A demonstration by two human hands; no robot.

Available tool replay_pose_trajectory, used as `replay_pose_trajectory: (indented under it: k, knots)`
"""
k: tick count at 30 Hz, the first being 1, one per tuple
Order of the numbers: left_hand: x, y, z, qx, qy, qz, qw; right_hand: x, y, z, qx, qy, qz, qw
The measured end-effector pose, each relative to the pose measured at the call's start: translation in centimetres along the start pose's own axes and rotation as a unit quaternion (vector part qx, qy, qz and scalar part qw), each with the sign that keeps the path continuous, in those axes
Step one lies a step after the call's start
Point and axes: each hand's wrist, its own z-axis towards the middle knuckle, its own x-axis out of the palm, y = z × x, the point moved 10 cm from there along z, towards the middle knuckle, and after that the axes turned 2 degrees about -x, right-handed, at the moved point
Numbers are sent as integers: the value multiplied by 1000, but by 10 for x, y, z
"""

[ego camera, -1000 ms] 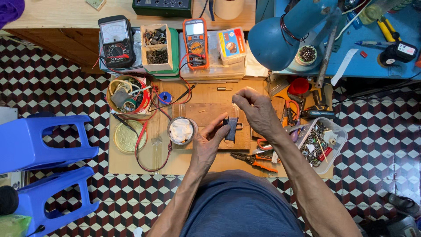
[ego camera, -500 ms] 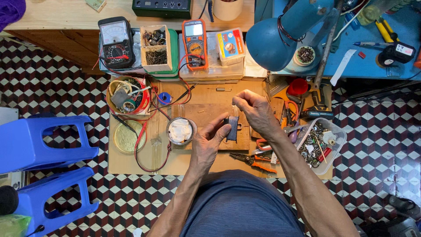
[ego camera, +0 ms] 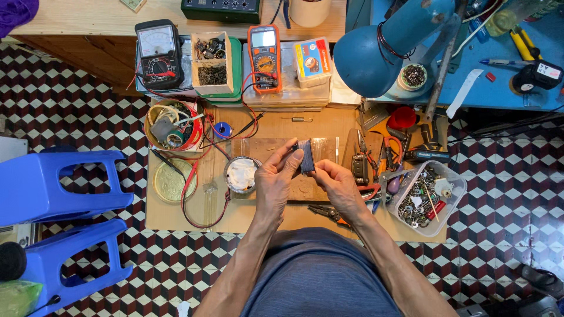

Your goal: The person winds a thin wire around a small cylindrical core held in the left hand, using the right hand to guide and tighten each turn. The person repeatedly adjusts the coil and the wire end while working at a cluttered electronics workbench.

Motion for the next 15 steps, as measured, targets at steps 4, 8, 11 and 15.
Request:
replay_pose_trajectory:
  k: [4, 8, 11, 15]
  knots:
    - [-2, 2, 6, 10, -10, -11, 1000, 4, 11, -12, -3, -18, -58, 998]
    - [-1, 3, 9, 20, -7, -23, 999, 6, 17, -17, -11, -26, -29, 999]
    - [0, 2, 9, 27, -8, -19, 999, 6, 22, -21, -14, -32, -40, 999]
    - [-2, 0, 8, 24, -12, -13, 1000, 8, 24, -22, -8, -37, -47, 998]
